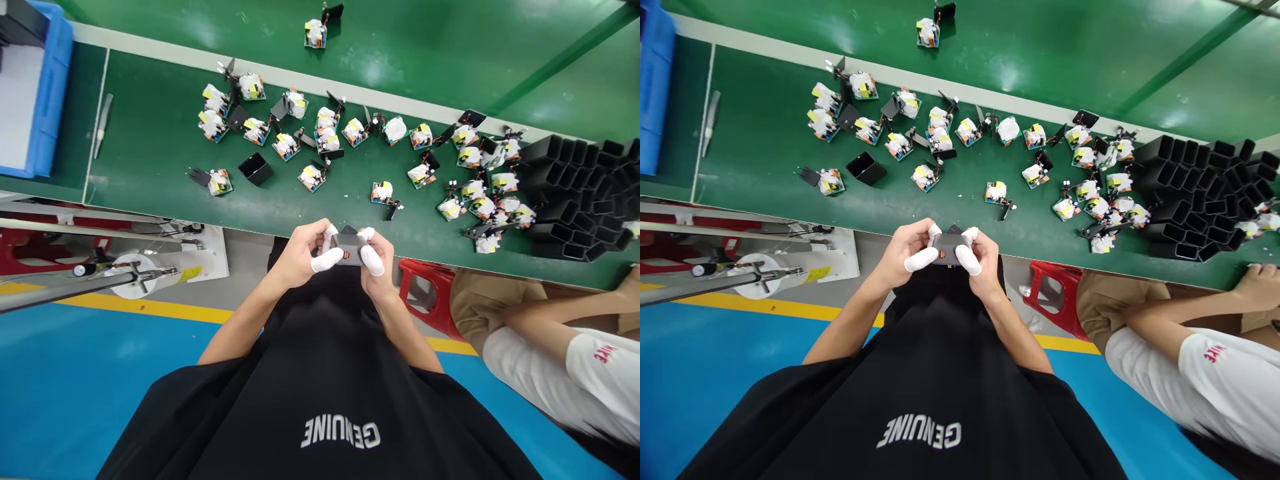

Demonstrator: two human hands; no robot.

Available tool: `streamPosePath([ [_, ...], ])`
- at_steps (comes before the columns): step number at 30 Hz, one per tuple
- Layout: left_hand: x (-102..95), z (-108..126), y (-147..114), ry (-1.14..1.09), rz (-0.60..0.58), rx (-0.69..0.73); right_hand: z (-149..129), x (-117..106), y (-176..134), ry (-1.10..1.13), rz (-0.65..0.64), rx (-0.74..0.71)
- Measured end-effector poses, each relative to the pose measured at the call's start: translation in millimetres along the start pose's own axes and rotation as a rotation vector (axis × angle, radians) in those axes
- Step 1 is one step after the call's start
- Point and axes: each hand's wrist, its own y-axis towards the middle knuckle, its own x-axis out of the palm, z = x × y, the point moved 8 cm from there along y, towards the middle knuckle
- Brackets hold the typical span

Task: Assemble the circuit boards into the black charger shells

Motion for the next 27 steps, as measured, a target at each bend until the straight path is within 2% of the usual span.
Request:
streamPosePath([
  [3, -9.2, -0.2, 10.0, -0.005, -0.013, -0.035, 8.7, 2.4, -0.2, -0.032, -0.012, 0.072],
  [5, -15.7, 5.9, 18.6, 0.020, -0.074, -0.062, 13.5, 5.7, -1.7, -0.029, -0.076, 0.128],
  [9, -24.3, 29.9, 32.0, 0.218, -0.274, -0.085, 13.6, 13.4, -7.7, -0.068, -0.250, 0.185],
  [12, -30.9, 48.5, 39.1, 0.356, -0.311, -0.082, 7.2, 17.3, -12.5, -0.149, -0.311, 0.182],
  [17, -30.3, 62.5, 44.9, 0.387, -0.311, -0.037, -1.1, 17.3, -15.6, -0.125, -0.251, 0.137],
  [21, -26.9, 61.3, 46.7, 0.320, -0.281, -0.005, 1.8, 14.7, -16.7, -0.005, -0.202, 0.113],
  [27, -16.6, 53.1, 46.6, 0.224, -0.286, -0.033, 5.2, 13.2, -22.8, 0.045, -0.082, 0.086],
])
